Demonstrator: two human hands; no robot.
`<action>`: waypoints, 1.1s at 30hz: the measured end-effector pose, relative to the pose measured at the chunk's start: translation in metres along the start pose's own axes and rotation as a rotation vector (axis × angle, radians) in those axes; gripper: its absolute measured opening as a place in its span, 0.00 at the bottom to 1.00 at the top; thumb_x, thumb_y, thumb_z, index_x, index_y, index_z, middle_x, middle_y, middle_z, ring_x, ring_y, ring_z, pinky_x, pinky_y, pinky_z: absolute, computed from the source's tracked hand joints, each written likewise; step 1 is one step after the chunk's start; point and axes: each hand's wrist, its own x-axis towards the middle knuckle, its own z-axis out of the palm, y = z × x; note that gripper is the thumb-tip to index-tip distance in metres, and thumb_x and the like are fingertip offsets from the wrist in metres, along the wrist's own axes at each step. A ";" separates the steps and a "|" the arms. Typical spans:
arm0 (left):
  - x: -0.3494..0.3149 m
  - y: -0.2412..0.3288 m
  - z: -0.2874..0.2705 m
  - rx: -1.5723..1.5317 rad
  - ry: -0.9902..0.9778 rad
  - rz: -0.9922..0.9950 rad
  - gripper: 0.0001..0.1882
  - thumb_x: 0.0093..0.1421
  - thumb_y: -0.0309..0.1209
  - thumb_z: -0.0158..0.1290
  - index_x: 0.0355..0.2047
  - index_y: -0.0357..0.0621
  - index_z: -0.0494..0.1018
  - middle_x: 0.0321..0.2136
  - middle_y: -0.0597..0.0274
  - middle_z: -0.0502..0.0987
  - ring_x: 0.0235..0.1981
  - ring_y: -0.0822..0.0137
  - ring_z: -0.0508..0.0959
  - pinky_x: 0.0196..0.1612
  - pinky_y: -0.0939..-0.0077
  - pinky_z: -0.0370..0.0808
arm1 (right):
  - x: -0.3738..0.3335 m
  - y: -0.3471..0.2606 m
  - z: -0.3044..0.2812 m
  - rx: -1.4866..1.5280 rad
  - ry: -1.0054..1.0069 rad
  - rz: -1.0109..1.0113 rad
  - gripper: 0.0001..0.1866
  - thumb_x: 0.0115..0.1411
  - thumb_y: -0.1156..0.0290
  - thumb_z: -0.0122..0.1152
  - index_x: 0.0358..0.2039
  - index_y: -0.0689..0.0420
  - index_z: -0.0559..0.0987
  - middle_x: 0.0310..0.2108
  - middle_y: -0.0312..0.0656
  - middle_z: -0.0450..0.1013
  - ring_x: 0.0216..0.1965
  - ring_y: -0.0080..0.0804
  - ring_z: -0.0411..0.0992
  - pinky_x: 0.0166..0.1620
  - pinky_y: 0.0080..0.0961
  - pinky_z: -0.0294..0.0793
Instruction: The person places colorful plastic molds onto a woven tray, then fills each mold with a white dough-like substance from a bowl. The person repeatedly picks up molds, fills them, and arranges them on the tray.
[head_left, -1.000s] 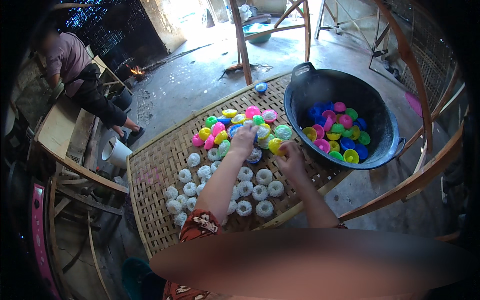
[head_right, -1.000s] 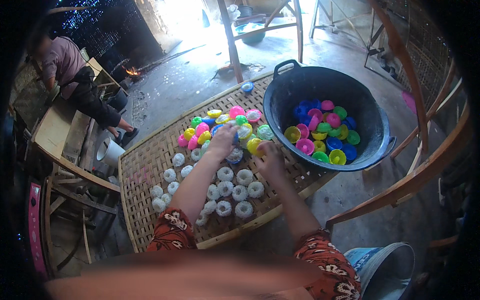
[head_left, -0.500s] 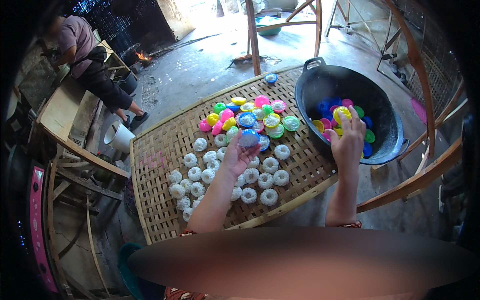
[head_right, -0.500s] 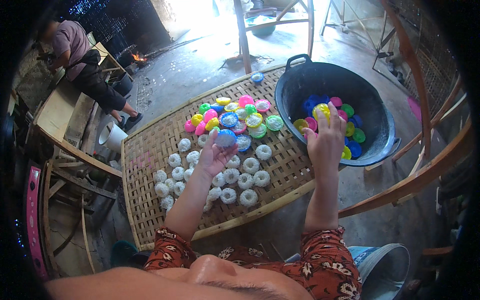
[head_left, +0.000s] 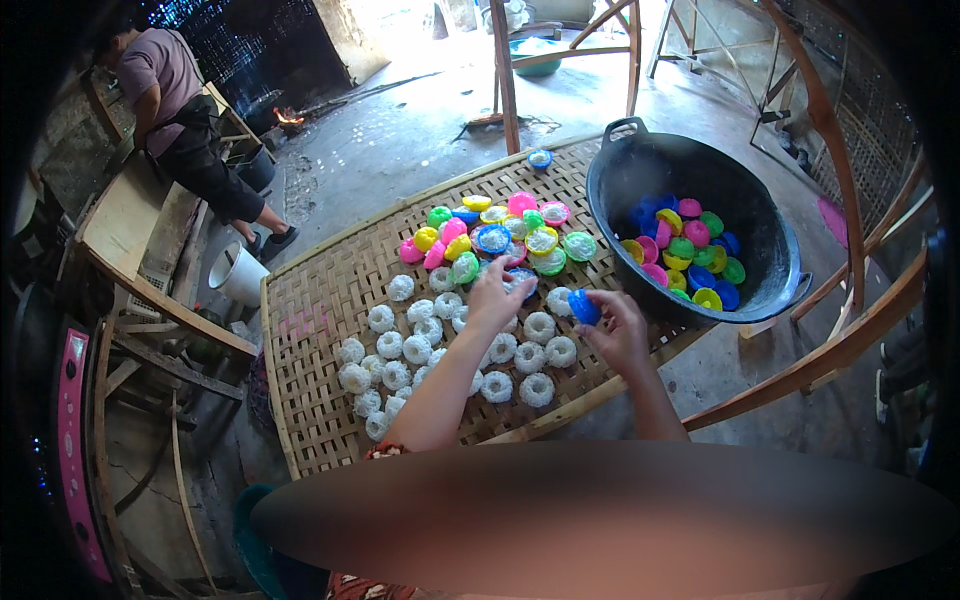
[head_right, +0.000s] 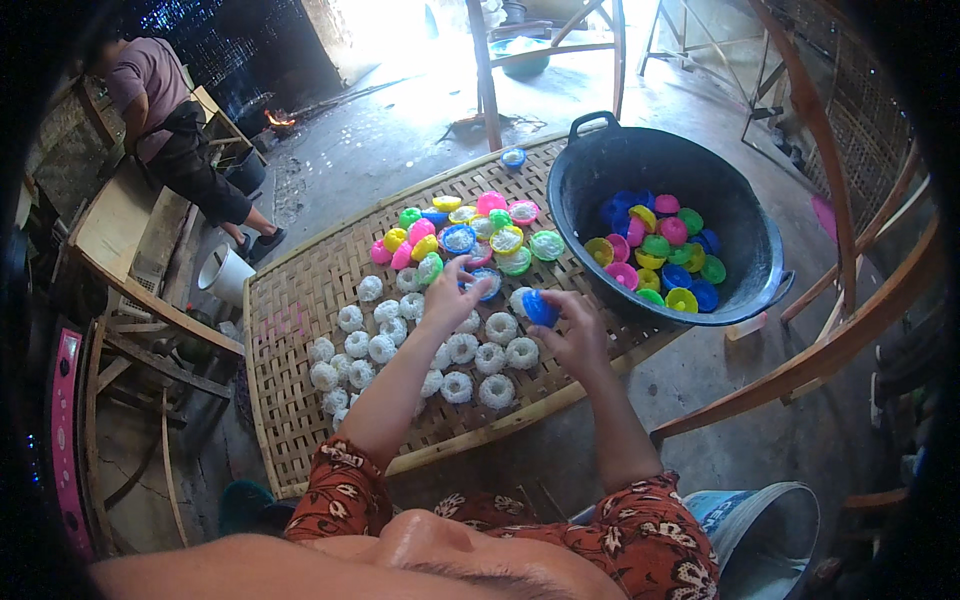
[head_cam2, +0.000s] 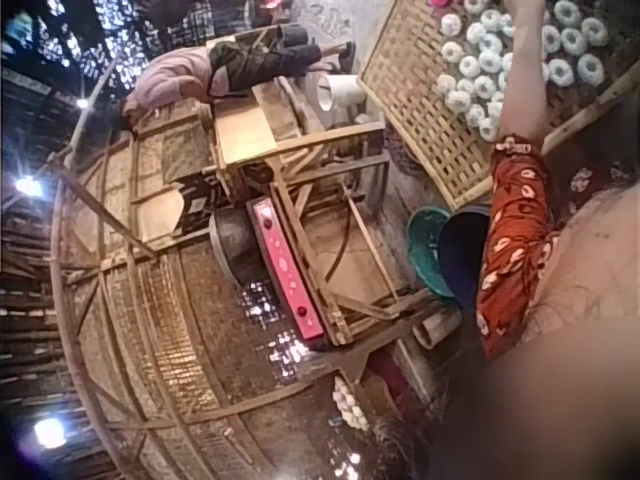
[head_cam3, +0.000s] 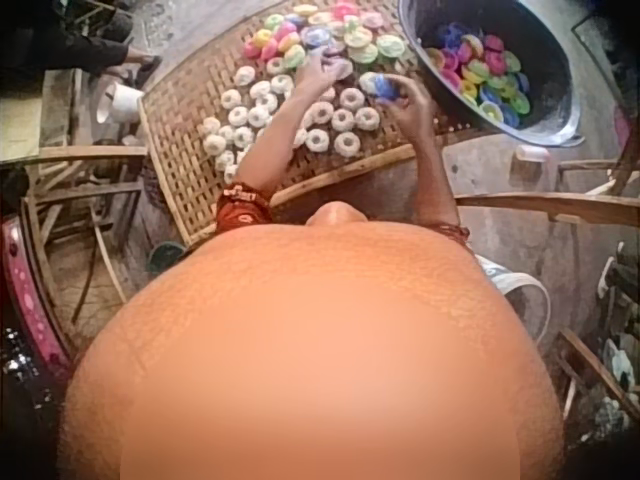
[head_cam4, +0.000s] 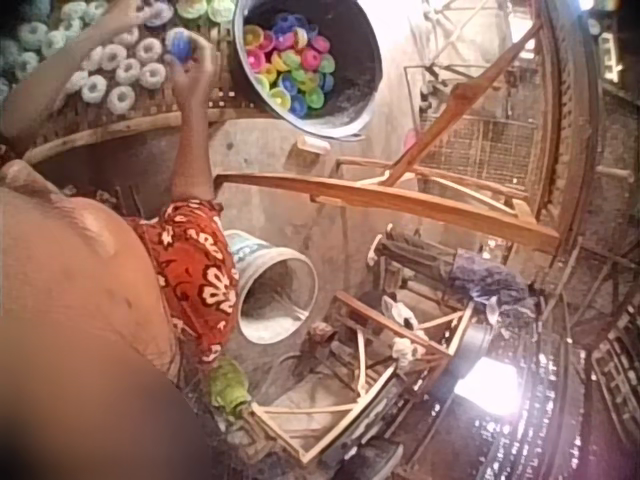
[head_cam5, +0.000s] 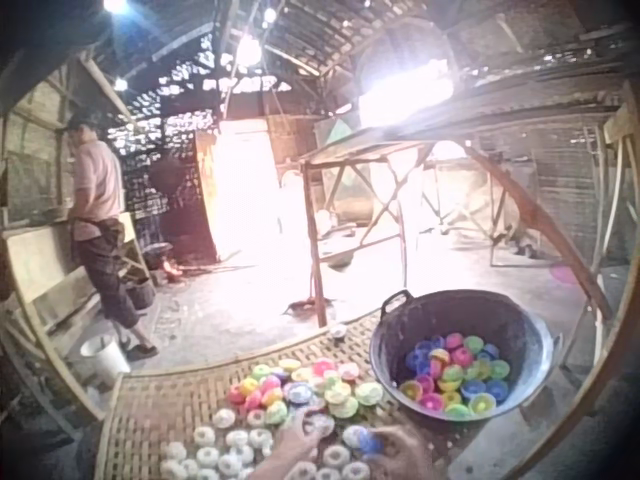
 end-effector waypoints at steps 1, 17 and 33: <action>0.006 -0.003 -0.003 0.253 0.081 0.083 0.35 0.52 0.47 0.57 0.56 0.45 0.60 0.43 0.56 0.73 0.43 0.60 0.74 0.44 0.67 0.72 | 0.000 0.003 0.002 -0.263 -0.030 -0.112 0.25 0.39 0.72 0.70 0.41 0.53 0.74 0.39 0.41 0.71 0.40 0.43 0.68 0.44 0.36 0.68; 0.012 -0.002 0.017 0.384 0.240 0.231 0.53 0.39 0.48 0.66 0.61 0.50 0.50 0.41 0.52 0.71 0.48 0.56 0.67 0.52 0.59 0.63 | 0.049 -0.053 -0.070 -0.672 0.566 -0.287 0.25 0.46 0.66 0.67 0.46 0.56 0.74 0.40 0.43 0.70 0.34 0.36 0.67 0.41 0.33 0.67; 0.022 -0.019 -0.022 0.135 0.197 0.377 0.44 0.41 0.44 0.65 0.57 0.49 0.59 0.52 0.51 0.66 0.54 0.56 0.66 0.56 0.63 0.62 | 0.077 0.015 0.062 0.223 0.045 0.075 0.26 0.44 0.70 0.69 0.45 0.55 0.73 0.33 0.38 0.73 0.34 0.27 0.70 0.38 0.25 0.70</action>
